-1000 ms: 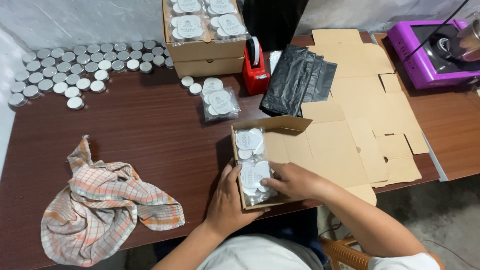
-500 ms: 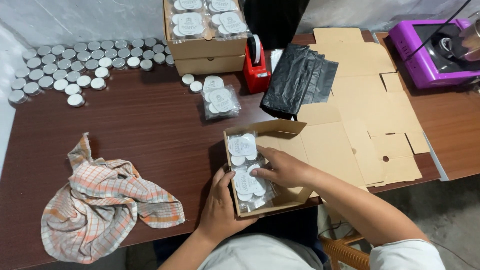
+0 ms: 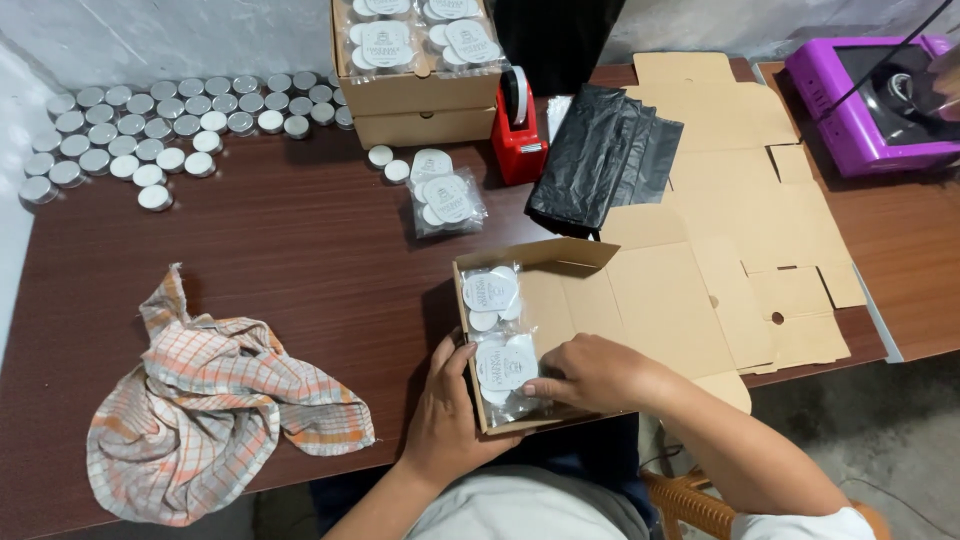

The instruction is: Folding a cardboard box, placing four tins inside, and wrapping the box in a black plastic shipping bag.

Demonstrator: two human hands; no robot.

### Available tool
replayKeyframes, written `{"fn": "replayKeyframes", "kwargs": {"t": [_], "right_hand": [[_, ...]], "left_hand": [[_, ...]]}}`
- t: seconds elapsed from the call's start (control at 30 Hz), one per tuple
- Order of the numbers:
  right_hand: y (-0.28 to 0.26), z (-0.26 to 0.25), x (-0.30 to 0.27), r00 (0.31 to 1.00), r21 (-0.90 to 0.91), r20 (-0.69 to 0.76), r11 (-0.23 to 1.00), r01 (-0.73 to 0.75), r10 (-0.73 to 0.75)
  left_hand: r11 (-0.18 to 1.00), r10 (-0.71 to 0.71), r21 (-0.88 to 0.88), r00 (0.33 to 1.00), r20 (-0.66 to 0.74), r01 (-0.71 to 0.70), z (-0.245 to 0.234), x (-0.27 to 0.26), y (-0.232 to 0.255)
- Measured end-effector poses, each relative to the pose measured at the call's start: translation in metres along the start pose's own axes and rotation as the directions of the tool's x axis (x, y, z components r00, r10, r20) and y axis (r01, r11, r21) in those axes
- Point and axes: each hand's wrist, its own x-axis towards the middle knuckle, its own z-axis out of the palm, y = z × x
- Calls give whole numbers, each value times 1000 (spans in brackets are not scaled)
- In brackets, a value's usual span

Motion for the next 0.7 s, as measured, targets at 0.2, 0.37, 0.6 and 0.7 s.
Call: {"fn": "replayKeyframes", "kwargs": {"t": [0.2,0.37,0.6,0.7], "right_hand": [[6,-15,-6,947,55,-318,998,-27,43],[-15,-6,-4,941,-46,-289,985,168,-175],[-14,-3,5,846,-357,-376,901,244,-378],[-19,-3,7,799,-533,-392,820,207,-456]], "left_hand": [[1000,-9,7,1000,-3,9,-2,0,2],[1000,-16,-6,1000,-2,16,-3,1,3],[1000,-30,9,1000,2,30,1,-3,0],[999,-36,-17,999,-1,36,1,-2,0]]}}
